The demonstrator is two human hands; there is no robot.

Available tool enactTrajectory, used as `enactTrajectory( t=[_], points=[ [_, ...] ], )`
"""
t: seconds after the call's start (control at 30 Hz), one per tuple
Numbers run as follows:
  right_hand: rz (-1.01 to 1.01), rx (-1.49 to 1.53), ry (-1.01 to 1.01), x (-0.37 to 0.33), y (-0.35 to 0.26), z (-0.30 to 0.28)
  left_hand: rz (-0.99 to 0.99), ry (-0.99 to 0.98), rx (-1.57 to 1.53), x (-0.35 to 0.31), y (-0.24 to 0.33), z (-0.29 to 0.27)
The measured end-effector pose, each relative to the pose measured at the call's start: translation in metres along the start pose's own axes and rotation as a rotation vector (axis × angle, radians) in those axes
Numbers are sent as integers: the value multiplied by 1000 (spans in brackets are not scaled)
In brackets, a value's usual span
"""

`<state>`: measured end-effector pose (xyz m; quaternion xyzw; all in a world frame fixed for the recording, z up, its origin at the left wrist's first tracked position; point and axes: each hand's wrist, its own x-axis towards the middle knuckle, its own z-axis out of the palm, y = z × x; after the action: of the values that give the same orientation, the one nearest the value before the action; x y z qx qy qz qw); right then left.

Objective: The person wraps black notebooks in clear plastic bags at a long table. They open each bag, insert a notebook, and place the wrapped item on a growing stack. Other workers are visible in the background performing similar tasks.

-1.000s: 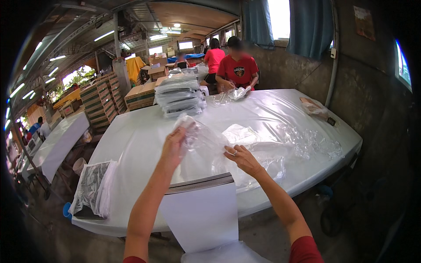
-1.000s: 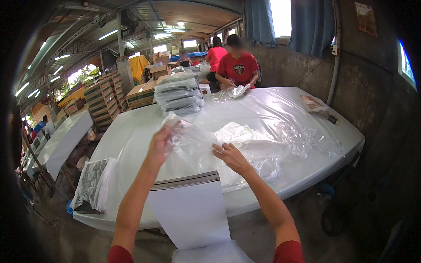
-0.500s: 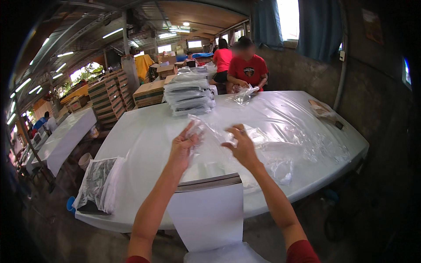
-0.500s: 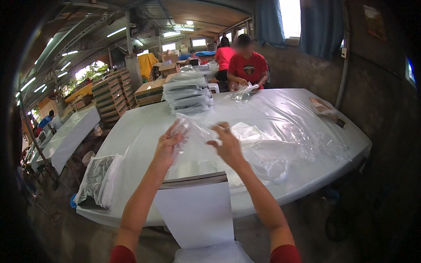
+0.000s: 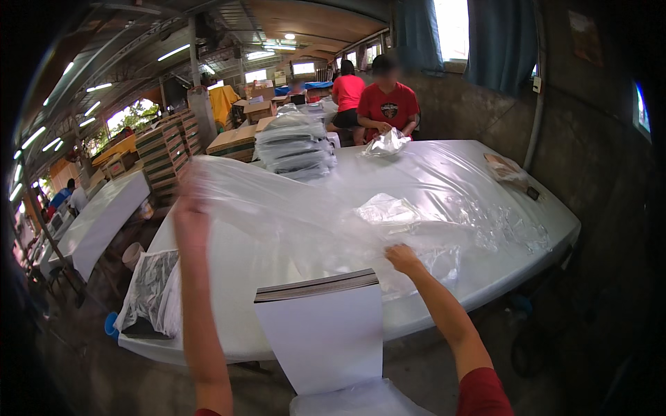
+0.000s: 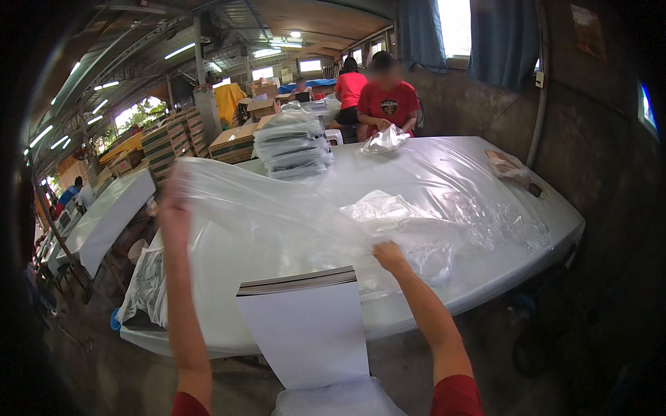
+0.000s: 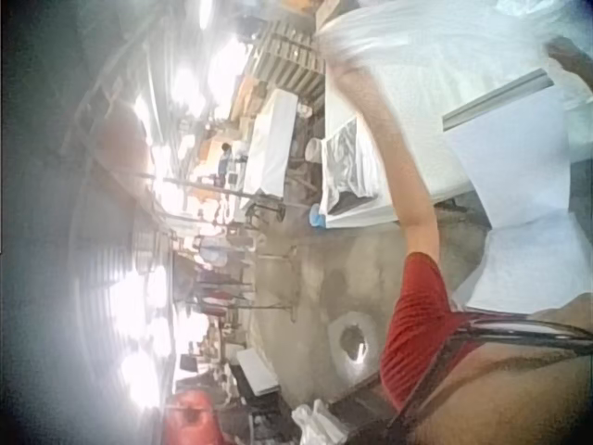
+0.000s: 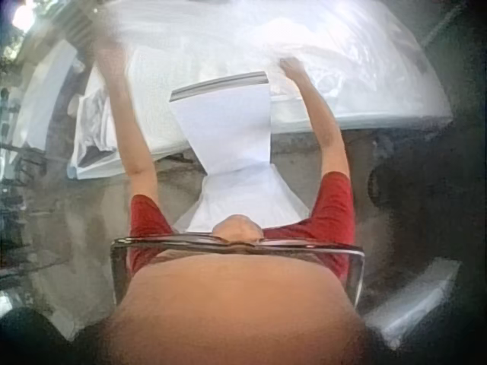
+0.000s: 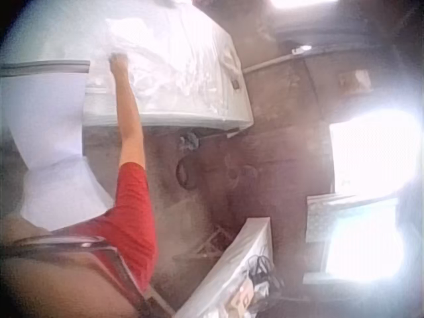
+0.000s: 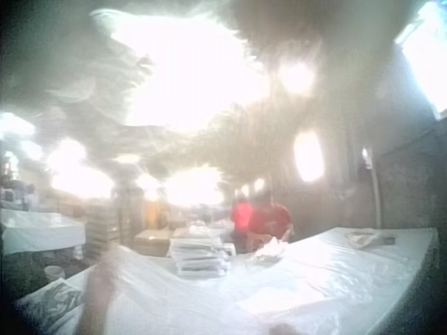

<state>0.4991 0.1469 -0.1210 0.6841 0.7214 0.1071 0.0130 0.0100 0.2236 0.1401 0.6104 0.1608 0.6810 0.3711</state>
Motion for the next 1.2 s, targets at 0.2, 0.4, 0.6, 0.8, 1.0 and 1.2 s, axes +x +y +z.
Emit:
enactTrajectory(
  t=[0.2,0.4,0.6,0.8,1.0,1.2],
  points=[
    [150,40,26,-24,42,40,268,103,-223,-40,146,2],
    [61,437,-83,-31,-33,-148,-607,-753,30,-163,94,76],
    [-629,1015,527,-148,-162,-301,-1057,-451,-680,-199,83,102],
    [-752,651,596,-186,-205,-308,-1113,-487,-957,-212,104,108],
    [-753,478,685,-200,-216,-311,-1014,-466,-716,-223,121,107],
    [-779,623,660,-202,-214,-312,-904,-427,-584,-230,116,100]
  ],
)
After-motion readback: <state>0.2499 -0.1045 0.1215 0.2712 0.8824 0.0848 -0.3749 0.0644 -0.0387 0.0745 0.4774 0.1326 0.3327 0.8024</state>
